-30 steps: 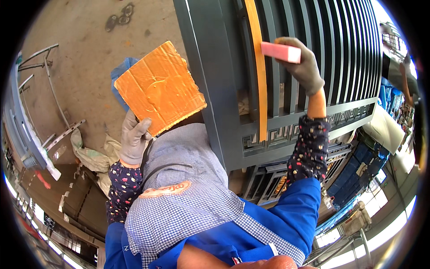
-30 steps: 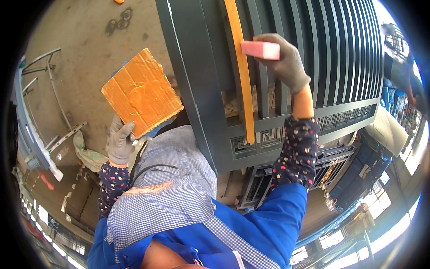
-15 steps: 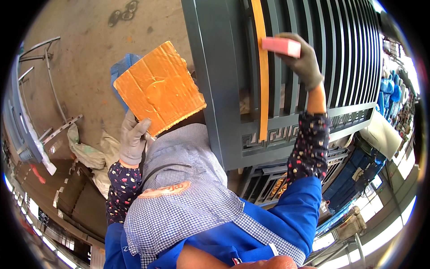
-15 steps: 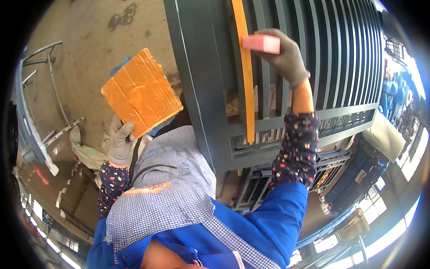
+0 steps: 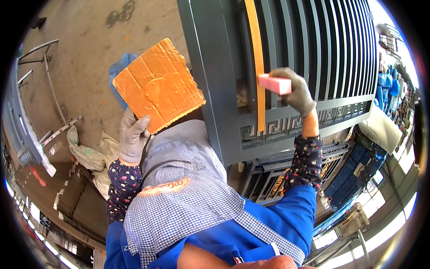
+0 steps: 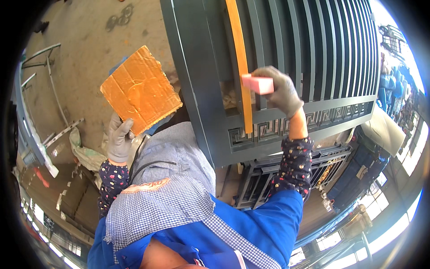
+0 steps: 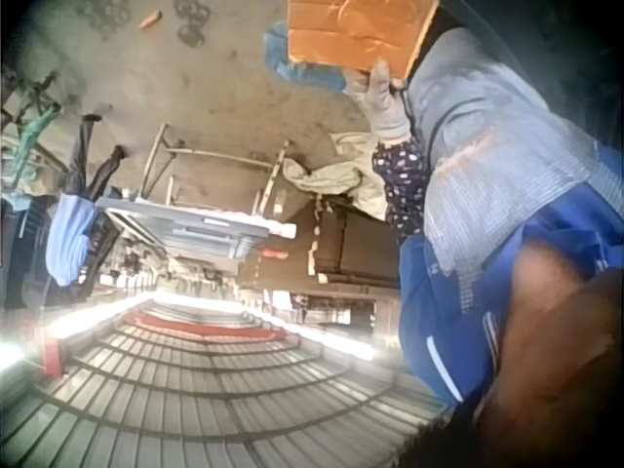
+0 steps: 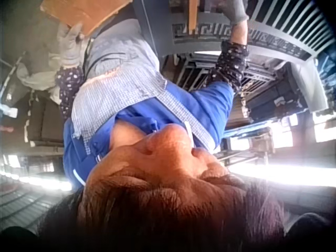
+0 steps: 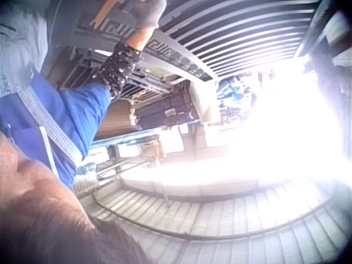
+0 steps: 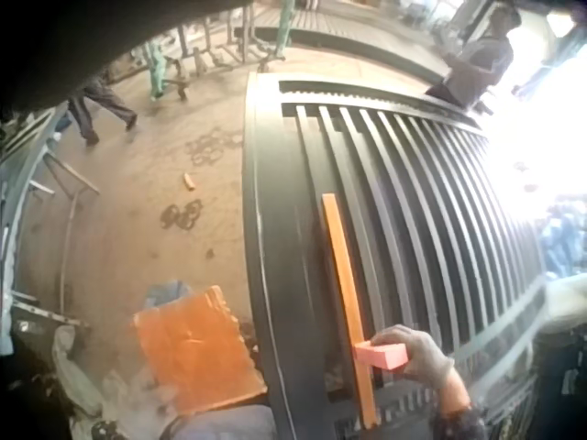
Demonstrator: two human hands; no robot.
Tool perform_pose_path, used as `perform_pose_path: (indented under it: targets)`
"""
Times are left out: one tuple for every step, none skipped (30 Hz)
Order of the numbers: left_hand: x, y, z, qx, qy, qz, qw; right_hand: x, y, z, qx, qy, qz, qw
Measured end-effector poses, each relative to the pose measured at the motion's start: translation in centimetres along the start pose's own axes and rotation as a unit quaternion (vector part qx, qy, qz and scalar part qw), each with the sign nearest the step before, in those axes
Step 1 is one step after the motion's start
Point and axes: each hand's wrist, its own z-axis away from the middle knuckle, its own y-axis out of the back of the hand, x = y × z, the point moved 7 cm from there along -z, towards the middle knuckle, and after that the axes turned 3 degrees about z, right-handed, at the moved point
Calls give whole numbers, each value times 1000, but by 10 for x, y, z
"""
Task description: The person scoops a gold-colored paste from a container onto a square sheet and uses a pink sponge to rub the paste onto a dark metal gate. The person repeatedly applies the paste to different sections of the gate's vertical bars and decorative elements.
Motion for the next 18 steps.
perform_pose_path:
  targets:
    - [0, 0, 0, 0, 3, 2, 1000, -3, -5, 14, -8, 0, 8, 1000]
    - [-1, 0, 1, 0, 5, 5, 1000, -2, -10, 28, -11, -11, 5, 1000]
    - [-1, 0, 2, -5, 3, 4, 1000, -1, -15, 44, -13, -22, 2, 1000]
    - [-2, 1, 3, -7, 1, 2, 1000, 5, -21, 58, -32, -33, -5, 999]
    - [-3, 2, 4, -9, -1, 1, 1000, 7, -25, 71, -58, -48, -4, 997]
    - [-5, 4, 5, -7, 5, 0, 1000, 6, -29, 82, -93, -68, -6, 993]
    - [-7, 6, 6, -3, 11, -1, 1000, 7, -34, 89, -129, -87, -8, 988]
    - [-9, 8, 8, 3, 17, -2, 1000, 7, -33, 89, -114, -73, -25, 990]
    - [-7, 6, 8, -5, 13, -2, 1000, 5, -27, 82, -64, -53, -42, 996]
    - [-5, 3, 10, -10, 10, -3, 1000, 0, -20, 67, -23, -35, -42, 998]
    - [-4, -1, 10, -15, 6, -4, 1000, -4, -12, 49, 18, -17, -41, 999]
    - [-2, -3, 12, -20, 4, -6, 1000, 0, -7, 31, 44, -20, -57, 997]
    - [0, -7, 14, -29, 4, -8, 1000, 3, 0, 21, 72, -27, -71, 994]
    - [1, -8, 15, -32, 2, -10, 999, 3, 2, 10, 75, -16, -51, 996]
    - [3, -11, 17, -30, 4, -13, 999, 3, 5, 2, 77, -6, -28, 997]
    - [6, -14, 18, -28, 6, -16, 999, 10, 3, 0, 68, -15, -26, 997]
    - [7, -16, 18, -28, 9, -18, 999, 10, 2, 4, 66, -11, -21, 998]
    - [7, -16, 21, -25, 8, -22, 999, 9, 2, 7, 60, -5, -16, 998]
